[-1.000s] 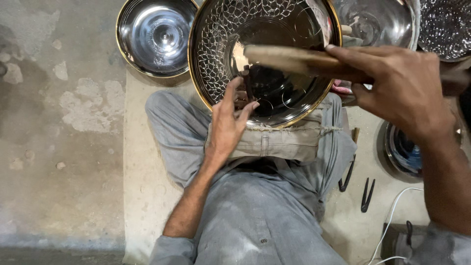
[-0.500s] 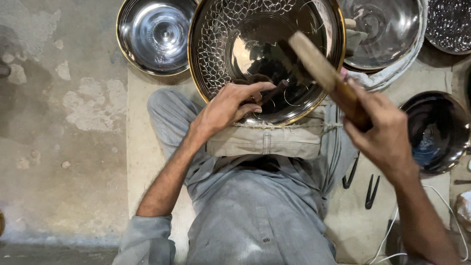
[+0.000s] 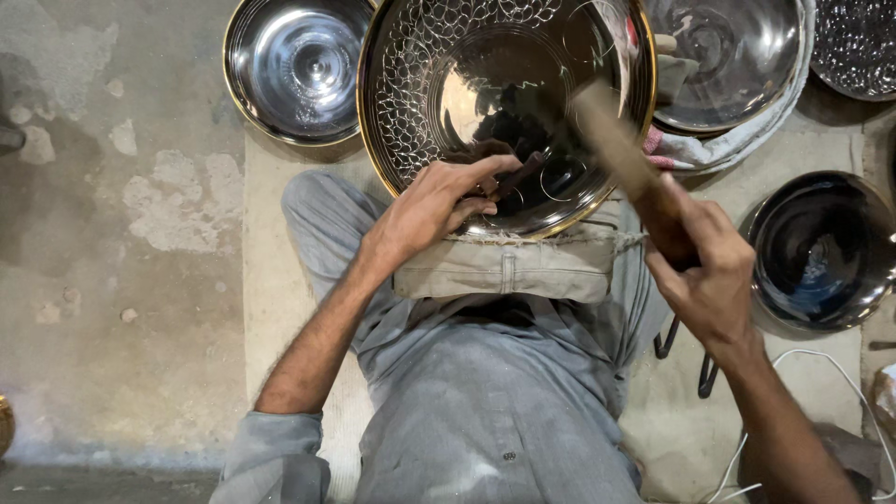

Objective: The person sits on the floor and uses a wooden mallet to hammer a metal bowl held on their lap. They repeatedly strike the interior surface to create a textured pattern, occasionally adjusting the bowl's position.

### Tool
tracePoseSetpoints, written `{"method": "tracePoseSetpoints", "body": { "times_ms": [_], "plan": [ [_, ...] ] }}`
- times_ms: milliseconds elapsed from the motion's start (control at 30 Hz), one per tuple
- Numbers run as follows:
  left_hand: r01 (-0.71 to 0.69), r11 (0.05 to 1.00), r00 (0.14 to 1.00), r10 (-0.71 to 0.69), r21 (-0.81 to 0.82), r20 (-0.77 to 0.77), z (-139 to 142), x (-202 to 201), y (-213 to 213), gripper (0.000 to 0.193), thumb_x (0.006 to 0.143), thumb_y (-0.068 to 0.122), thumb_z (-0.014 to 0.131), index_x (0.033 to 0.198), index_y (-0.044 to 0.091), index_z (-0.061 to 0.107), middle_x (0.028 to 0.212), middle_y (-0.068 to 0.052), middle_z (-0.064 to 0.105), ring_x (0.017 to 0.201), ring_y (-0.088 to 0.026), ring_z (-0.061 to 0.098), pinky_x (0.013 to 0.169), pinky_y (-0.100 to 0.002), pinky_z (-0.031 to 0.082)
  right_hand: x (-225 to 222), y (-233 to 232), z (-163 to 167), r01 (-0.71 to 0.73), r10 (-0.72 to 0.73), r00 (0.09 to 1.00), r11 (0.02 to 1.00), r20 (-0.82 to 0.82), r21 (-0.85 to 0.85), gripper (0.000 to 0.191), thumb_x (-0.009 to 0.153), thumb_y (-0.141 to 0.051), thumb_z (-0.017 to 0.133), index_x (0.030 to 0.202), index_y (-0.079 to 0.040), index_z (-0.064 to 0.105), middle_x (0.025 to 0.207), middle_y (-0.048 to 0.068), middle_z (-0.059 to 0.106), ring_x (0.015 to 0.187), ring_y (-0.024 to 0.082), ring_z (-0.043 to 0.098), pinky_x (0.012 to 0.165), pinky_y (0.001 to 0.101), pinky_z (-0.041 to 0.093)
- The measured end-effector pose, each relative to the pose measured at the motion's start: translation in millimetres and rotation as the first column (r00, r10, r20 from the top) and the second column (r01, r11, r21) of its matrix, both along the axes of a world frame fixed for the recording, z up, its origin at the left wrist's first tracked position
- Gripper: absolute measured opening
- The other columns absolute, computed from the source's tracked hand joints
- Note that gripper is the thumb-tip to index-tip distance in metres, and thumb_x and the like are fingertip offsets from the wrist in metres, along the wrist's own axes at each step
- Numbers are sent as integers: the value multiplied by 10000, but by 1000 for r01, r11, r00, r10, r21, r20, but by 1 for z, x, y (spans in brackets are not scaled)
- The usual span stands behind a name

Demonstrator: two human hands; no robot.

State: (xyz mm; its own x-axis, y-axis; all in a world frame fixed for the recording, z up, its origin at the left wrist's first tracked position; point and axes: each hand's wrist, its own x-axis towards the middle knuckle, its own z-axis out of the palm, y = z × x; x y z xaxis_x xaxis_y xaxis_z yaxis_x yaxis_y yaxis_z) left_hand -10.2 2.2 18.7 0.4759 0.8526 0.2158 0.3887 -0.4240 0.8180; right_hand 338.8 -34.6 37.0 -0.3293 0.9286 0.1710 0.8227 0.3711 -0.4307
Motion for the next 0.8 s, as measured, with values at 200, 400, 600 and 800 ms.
{"method": "tracePoseSetpoints", "body": {
  "times_ms": [200, 400, 600, 800],
  "plan": [
    [-187, 982, 981, 185, -31, -48, 5, 4, -10, 600, 876, 83, 793, 1423, 115, 548, 955, -120, 758, 869, -240, 759, 775, -390, 598, -6, 30, 18, -29, 30, 997, 999, 65, -15, 774, 842, -76, 792, 1559, -239, 552, 1291, 155, 714, 965, 275, 728, 901, 370, 612],
    [-311, 945, 950, 307, -100, -52, 7, 12, -18, 578, 875, 28, 763, 1410, 104, 557, 889, -128, 753, 762, -255, 746, 698, -408, 578, -16, 61, 36, -69, 89, 956, 994, 279, -79, 720, 924, -116, 776, 1562, -345, 533, 1285, 89, 710, 849, 213, 719, 683, 319, 605],
    [-369, 929, 929, 369, -35, -17, 2, 16, -25, 587, 880, -4, 757, 1420, 77, 541, 907, -154, 749, 799, -272, 737, 726, -419, 580, -26, 86, 50, -106, 178, 859, 979, 479, -172, 743, 921, -132, 752, 1573, -380, 495, 1253, 17, 718, 781, 181, 730, 595, 304, 613],
    [-476, 870, 874, 485, -131, 41, -14, 20, -31, 560, 931, -6, 701, 1450, 97, 516, 963, -146, 746, 880, -220, 784, 750, -344, 685, -41, 99, 64, -197, 217, 923, 976, 318, -95, 748, 864, -143, 785, 1540, -323, 522, 1217, 66, 699, 907, 233, 693, 762, 381, 584]
  ]
}}
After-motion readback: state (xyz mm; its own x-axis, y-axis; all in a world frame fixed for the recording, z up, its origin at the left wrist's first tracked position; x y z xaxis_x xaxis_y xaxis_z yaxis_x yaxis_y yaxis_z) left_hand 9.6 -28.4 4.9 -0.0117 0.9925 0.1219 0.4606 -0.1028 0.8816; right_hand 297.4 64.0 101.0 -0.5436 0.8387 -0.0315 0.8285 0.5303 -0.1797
